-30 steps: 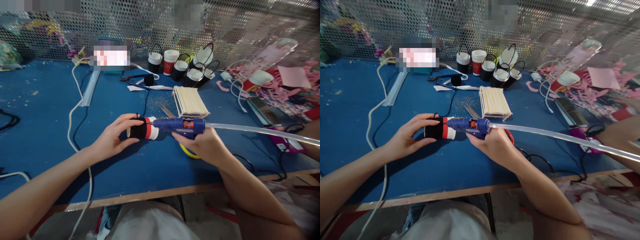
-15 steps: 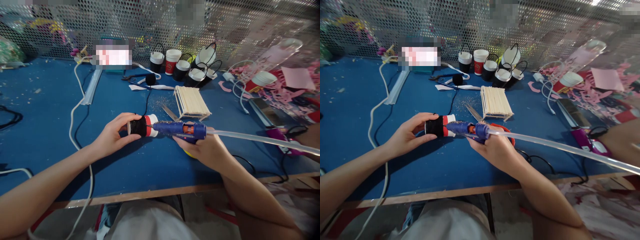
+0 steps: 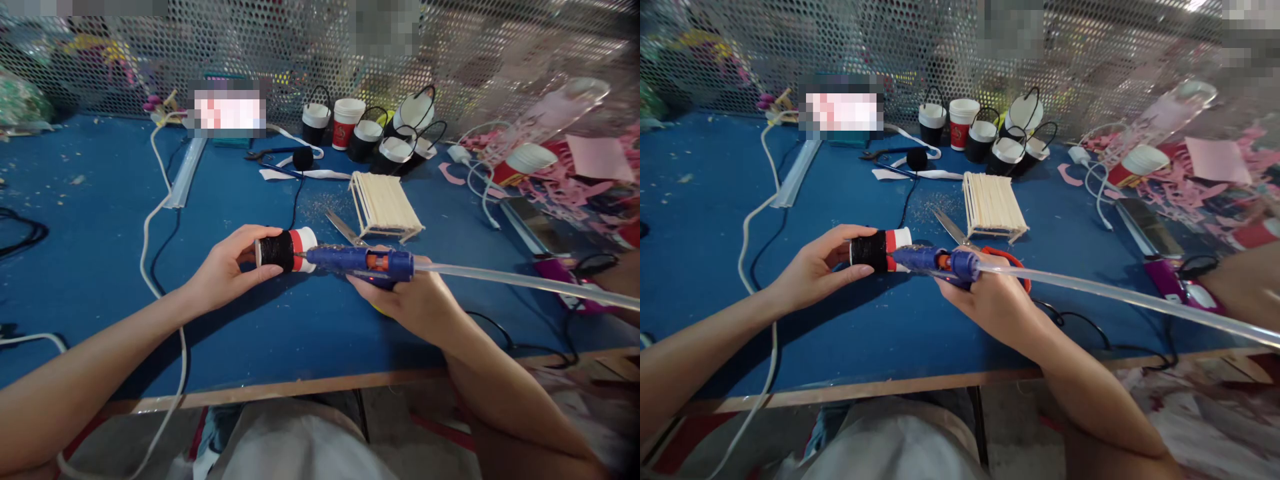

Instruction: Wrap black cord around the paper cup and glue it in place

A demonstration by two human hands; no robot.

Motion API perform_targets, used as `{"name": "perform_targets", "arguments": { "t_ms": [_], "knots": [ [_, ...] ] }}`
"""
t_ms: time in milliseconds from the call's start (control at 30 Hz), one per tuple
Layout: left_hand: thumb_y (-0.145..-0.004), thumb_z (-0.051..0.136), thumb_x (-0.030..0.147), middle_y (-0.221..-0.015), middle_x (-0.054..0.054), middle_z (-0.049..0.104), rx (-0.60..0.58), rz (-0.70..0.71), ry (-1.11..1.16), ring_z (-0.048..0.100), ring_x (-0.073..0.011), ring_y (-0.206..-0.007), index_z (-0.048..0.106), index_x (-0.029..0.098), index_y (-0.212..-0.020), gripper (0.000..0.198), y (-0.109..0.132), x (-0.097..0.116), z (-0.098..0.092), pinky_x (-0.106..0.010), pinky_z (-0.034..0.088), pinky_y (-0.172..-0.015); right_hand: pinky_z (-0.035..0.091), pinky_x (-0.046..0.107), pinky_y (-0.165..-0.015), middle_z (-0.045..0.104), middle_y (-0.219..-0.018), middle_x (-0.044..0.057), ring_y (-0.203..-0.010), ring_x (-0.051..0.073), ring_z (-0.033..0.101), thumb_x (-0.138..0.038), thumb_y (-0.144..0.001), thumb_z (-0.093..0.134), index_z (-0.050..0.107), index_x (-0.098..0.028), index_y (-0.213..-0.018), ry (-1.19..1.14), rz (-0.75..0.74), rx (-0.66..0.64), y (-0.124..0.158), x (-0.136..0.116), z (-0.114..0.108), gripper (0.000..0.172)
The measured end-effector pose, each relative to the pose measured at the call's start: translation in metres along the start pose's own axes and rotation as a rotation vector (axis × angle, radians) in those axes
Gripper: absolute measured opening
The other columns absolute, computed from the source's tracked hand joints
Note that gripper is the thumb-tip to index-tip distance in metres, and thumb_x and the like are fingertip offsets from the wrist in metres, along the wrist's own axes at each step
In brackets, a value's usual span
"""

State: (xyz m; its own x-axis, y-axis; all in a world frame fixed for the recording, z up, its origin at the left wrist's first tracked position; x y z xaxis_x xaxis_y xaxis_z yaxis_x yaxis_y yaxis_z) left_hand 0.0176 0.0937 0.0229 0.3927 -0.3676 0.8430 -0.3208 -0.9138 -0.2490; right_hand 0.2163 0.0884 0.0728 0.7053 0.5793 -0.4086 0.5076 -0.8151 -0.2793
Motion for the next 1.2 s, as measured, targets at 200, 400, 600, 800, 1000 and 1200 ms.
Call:
{"name": "perform_targets", "arguments": {
  "t_ms": [200, 400, 600, 800, 1000, 1200],
  "knots": [
    [-0.078, 0.065, 0.025, -0.126, -0.011, 0.050, -0.010, 0.178, -0.185, 0.048, -0.0235, -0.119, 0.050, 0.020, -0.120, 0.045, 0.002, 0.014, 0.001, -0.037, 0.046, -0.097, 0.039, 0.025, -0.051, 0.054, -0.048, 0.001, -0.050, 0.014, 0.052, -0.025, -0.084, 0.047, 0.070, -0.023, -0.084, 0.282, -0.168, 0.022, 0.004, 0.001, 0.003, 0.023],
    [-0.078, 0.065, 0.022, -0.123, -0.013, 0.052, -0.011, 0.296, -0.313, 0.048, -0.0217, -0.118, 0.052, 0.016, -0.118, 0.042, 0.004, 0.026, 0.003, -0.036, 0.040, -0.101, 0.030, 0.025, -0.047, 0.031, -0.033, -0.003, -0.042, 0.013, 0.042, -0.012, -0.082, 0.038, 0.072, -0.024, -0.086, 0.467, -0.278, -0.009, 0.006, -0.005, 0.009, 0.036],
    [-0.080, 0.062, 0.021, -0.127, -0.013, 0.048, -0.052, 0.318, -0.353, 0.047, -0.0209, -0.120, 0.051, 0.016, -0.118, 0.040, 0.007, 0.028, 0.007, -0.034, 0.040, -0.101, 0.031, 0.028, -0.047, 0.042, -0.040, 0.002, -0.048, 0.016, 0.046, -0.027, -0.083, 0.044, 0.072, -0.019, -0.083, 0.317, -0.085, -0.024, -0.003, 0.008, 0.007, 0.029],
    [-0.081, 0.061, 0.021, -0.128, -0.013, 0.047, -0.068, 0.364, -0.405, 0.048, -0.0201, -0.118, 0.051, 0.017, -0.117, 0.037, 0.008, 0.032, 0.012, -0.033, 0.042, -0.100, 0.033, 0.028, -0.047, 0.050, -0.048, 0.004, -0.054, 0.017, 0.049, -0.037, -0.080, 0.051, 0.069, -0.017, -0.085, 0.142, 0.070, -0.005, -0.005, 0.025, 0.009, 0.028],
    [-0.080, 0.062, 0.021, -0.127, -0.013, 0.048, -0.063, 0.331, -0.376, 0.048, -0.0208, -0.119, 0.051, 0.016, -0.117, 0.039, 0.007, 0.030, 0.009, -0.034, 0.041, -0.100, 0.030, 0.028, -0.048, 0.053, -0.051, 0.005, -0.054, 0.016, 0.049, -0.029, -0.079, 0.052, 0.070, -0.019, -0.085, 0.171, 0.032, 0.005, -0.001, 0.020, 0.006, 0.022],
    [-0.078, 0.064, 0.023, -0.126, -0.013, 0.050, -0.022, 0.275, -0.292, 0.047, -0.0225, -0.119, 0.052, 0.017, -0.118, 0.043, 0.004, 0.022, 0.004, -0.038, 0.040, -0.101, 0.027, 0.027, -0.047, 0.049, -0.046, 0.002, -0.051, 0.014, 0.047, -0.024, -0.081, 0.047, 0.071, -0.021, -0.086, 0.357, -0.102, -0.058, 0.003, 0.006, 0.005, 0.025]
  ]
}}
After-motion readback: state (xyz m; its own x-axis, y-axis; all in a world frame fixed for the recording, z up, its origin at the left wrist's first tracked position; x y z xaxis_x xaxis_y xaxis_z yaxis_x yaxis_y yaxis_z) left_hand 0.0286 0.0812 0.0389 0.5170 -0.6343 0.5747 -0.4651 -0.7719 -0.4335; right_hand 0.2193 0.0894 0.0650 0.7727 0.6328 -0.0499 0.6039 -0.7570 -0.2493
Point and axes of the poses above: each hand's wrist, its own y-axis away from the middle knuckle, its own z-axis out of the palm, x = y × z, the point moved 8 cm from there along -y, towards the middle knuckle
